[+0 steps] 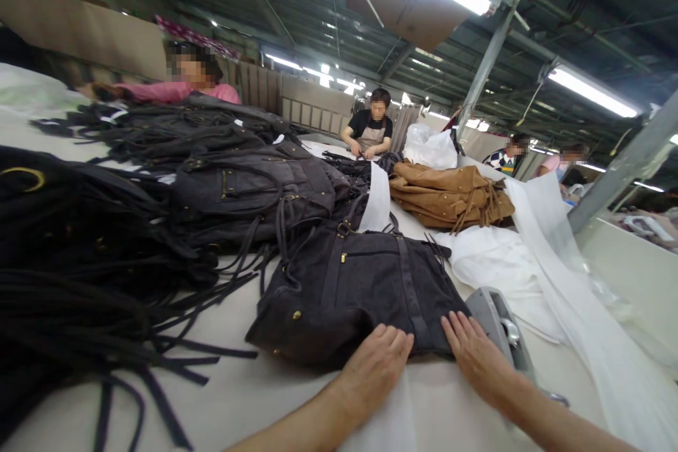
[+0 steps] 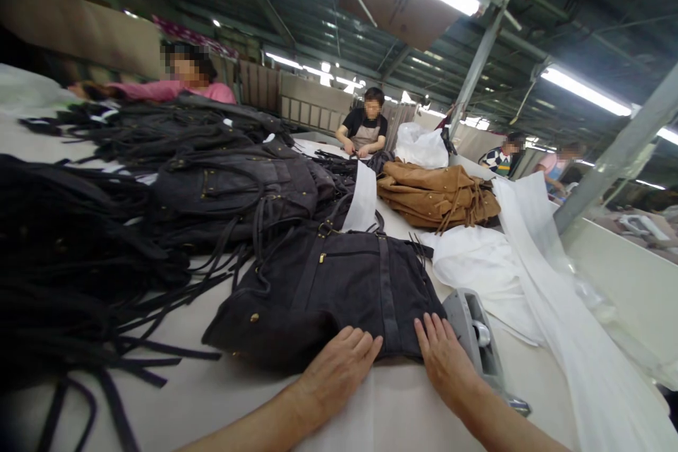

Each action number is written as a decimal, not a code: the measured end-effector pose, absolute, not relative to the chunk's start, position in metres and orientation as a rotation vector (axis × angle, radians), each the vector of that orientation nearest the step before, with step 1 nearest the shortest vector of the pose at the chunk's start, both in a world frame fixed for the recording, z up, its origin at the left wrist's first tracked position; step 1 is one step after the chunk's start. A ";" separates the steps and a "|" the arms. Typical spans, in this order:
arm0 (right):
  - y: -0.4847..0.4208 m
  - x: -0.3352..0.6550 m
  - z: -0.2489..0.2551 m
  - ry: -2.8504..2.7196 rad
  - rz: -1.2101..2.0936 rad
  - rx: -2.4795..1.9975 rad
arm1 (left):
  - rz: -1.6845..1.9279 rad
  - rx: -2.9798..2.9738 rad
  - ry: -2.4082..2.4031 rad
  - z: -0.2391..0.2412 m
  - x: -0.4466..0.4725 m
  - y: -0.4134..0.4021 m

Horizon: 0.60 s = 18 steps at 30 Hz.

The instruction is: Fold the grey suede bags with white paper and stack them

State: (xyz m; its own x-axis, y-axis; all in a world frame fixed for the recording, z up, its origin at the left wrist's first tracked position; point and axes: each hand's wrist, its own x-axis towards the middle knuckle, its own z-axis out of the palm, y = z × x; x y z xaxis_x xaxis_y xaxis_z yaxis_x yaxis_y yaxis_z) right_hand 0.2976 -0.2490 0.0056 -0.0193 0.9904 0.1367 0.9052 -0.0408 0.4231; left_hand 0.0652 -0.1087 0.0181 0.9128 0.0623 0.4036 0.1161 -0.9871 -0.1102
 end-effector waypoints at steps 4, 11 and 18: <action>-0.212 0.277 0.076 2.163 0.277 1.939 | -0.606 -2.943 -0.152 0.018 0.064 -0.111; -0.163 0.227 0.045 2.609 0.290 2.361 | -0.683 -2.900 -0.137 0.013 0.060 -0.118; -0.179 0.253 -0.039 2.601 0.110 2.389 | -0.746 -2.963 -0.243 0.078 0.006 -0.107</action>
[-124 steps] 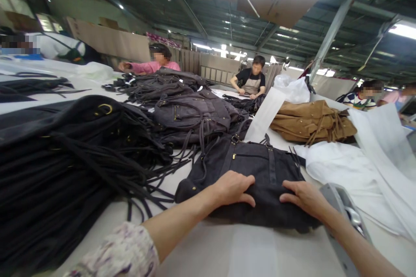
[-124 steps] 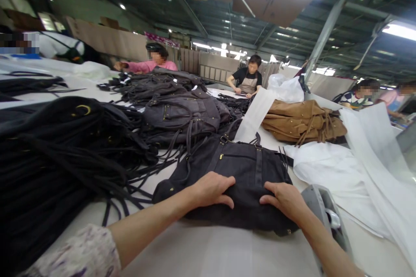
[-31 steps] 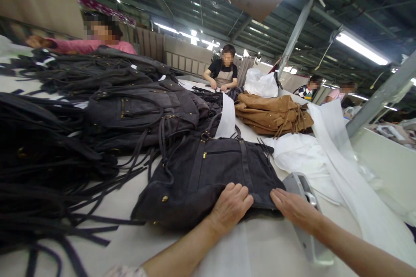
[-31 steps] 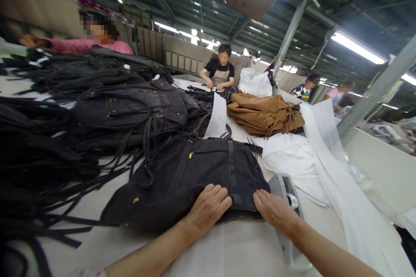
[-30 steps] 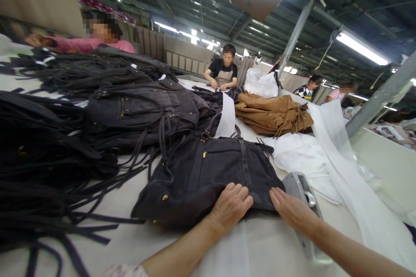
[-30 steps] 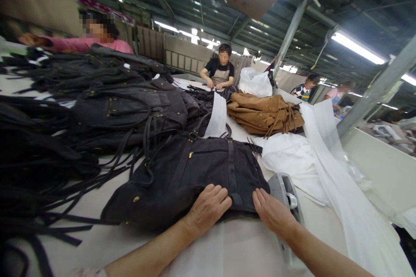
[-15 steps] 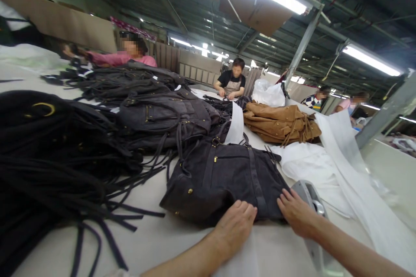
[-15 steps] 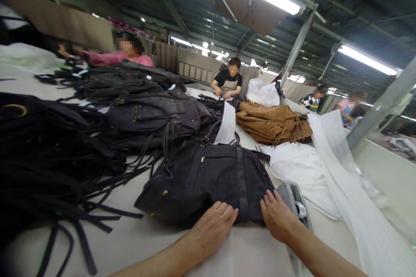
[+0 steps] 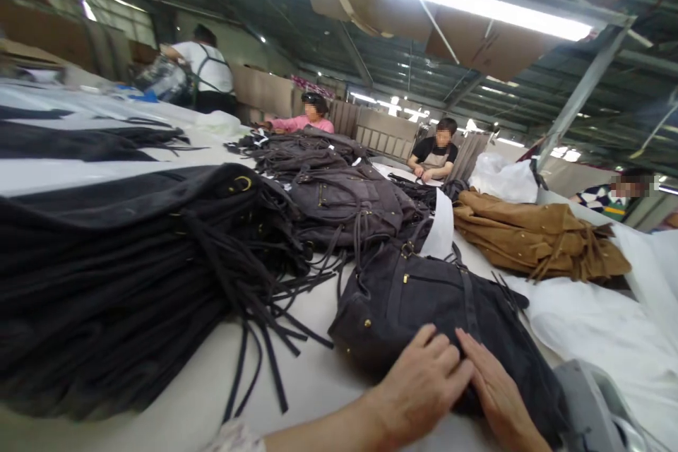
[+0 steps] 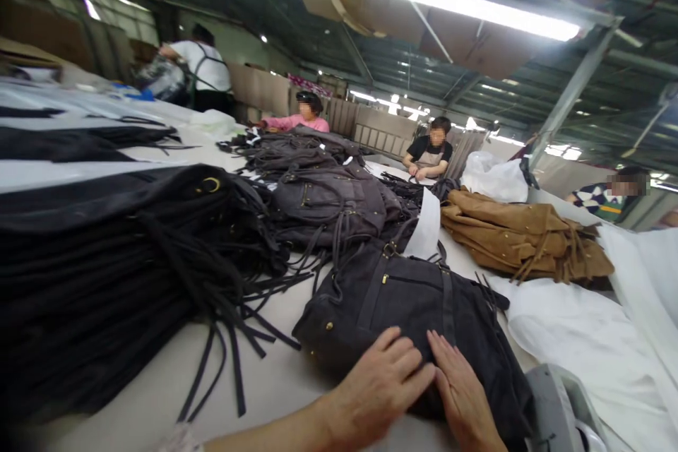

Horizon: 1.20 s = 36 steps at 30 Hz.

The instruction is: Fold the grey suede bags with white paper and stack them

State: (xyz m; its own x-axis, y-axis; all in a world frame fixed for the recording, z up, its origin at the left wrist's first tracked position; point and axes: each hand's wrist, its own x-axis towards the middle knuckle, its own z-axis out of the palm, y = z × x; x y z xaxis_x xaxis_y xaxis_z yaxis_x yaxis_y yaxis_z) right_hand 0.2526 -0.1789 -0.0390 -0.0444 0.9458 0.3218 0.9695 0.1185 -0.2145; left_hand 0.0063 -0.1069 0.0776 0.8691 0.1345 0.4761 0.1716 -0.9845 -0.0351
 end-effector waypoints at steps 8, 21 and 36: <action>-0.181 0.245 -0.019 -2.035 -0.038 -1.909 | 0.026 -3.194 -0.675 0.138 -0.048 -0.039; -0.182 0.246 -0.024 -2.015 0.047 -1.951 | -0.315 -2.792 -0.547 0.090 -0.046 -0.039; -0.182 0.246 -0.022 -2.065 0.003 -1.949 | -0.392 -2.824 -0.549 0.096 -0.038 -0.064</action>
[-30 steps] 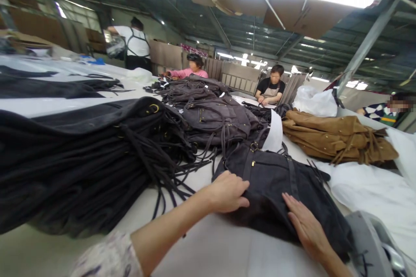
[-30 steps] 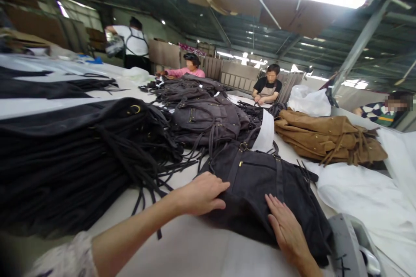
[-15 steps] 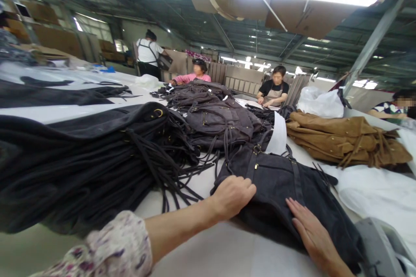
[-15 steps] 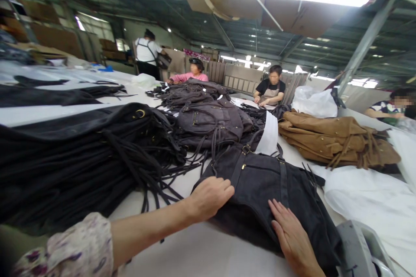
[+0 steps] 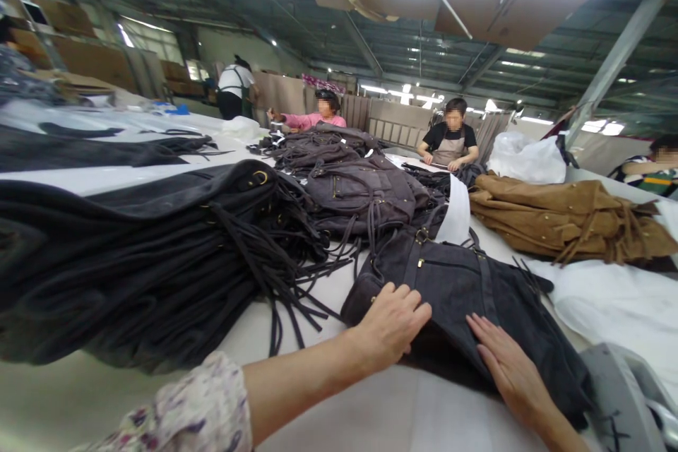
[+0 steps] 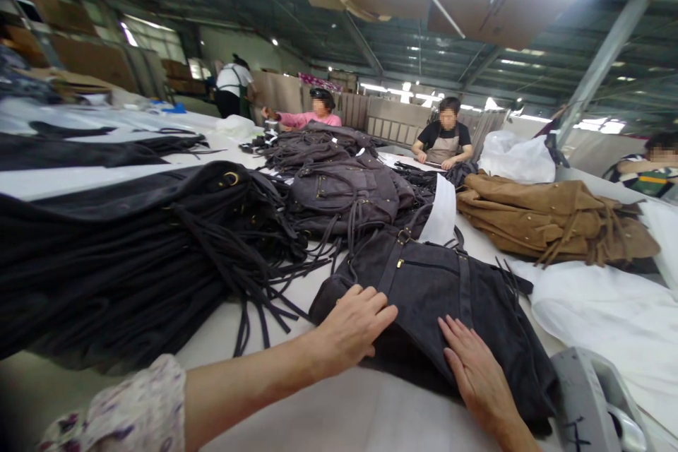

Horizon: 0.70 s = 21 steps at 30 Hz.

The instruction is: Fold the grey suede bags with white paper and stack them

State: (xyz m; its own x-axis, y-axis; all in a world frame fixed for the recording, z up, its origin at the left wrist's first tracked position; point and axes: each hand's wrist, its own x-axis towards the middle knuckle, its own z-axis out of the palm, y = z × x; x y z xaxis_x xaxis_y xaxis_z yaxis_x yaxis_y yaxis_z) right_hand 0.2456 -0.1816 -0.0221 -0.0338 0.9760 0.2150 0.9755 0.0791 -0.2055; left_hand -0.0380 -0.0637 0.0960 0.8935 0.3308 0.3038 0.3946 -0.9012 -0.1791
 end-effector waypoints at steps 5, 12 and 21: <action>-0.182 0.246 -0.024 -2.113 -0.013 -1.972 | -0.439 -2.834 -0.197 0.056 -0.049 -0.045; -0.183 0.246 -0.024 -2.139 -0.054 -1.963 | -0.624 -2.895 -0.212 0.060 -0.078 -0.033; -0.187 0.253 -0.031 -2.163 -0.050 -1.942 | -0.800 -3.388 -0.621 0.102 -0.116 -0.020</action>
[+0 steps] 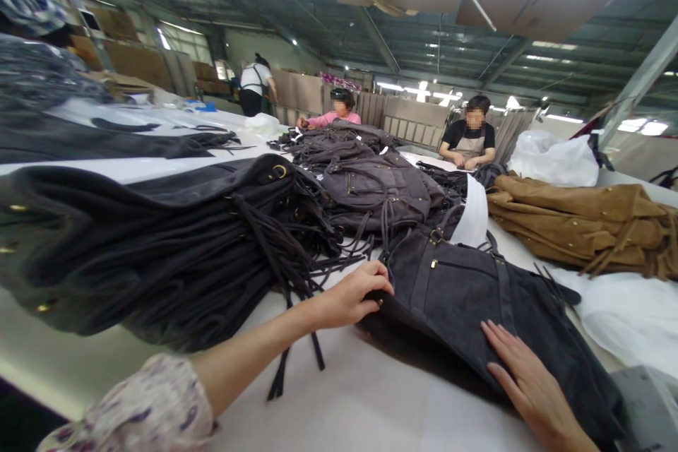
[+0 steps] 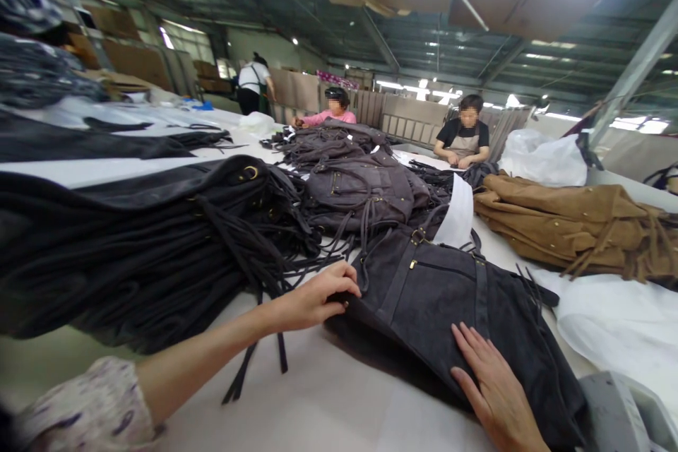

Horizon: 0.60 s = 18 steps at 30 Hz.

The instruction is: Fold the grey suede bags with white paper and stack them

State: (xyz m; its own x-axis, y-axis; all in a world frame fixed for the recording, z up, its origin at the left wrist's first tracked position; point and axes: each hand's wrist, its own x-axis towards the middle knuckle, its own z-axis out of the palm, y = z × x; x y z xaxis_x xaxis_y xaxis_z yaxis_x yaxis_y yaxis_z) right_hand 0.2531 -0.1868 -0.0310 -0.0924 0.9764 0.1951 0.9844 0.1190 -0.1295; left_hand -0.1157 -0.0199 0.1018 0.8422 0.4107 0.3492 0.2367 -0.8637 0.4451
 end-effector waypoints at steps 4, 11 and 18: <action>-0.189 0.256 -0.036 -2.193 -0.080 -1.921 | 0.584 2.882 0.478 0.100 -0.111 -0.017; -0.189 0.252 -0.030 -2.196 -0.092 -1.931 | 0.503 3.171 0.566 0.055 -0.115 -0.009; -0.188 0.247 -0.019 -2.202 -0.063 -1.915 | 0.554 3.289 0.264 0.058 -0.128 -0.019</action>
State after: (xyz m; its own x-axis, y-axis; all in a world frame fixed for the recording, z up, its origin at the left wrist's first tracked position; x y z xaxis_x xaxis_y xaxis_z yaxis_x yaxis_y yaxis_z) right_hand 0.2472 -0.1880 -0.0193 -0.1251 0.9728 0.1949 0.9824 0.1490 -0.1127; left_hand -0.1276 -0.0185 0.0579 0.9334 0.1202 0.3380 0.1872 -0.9670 -0.1731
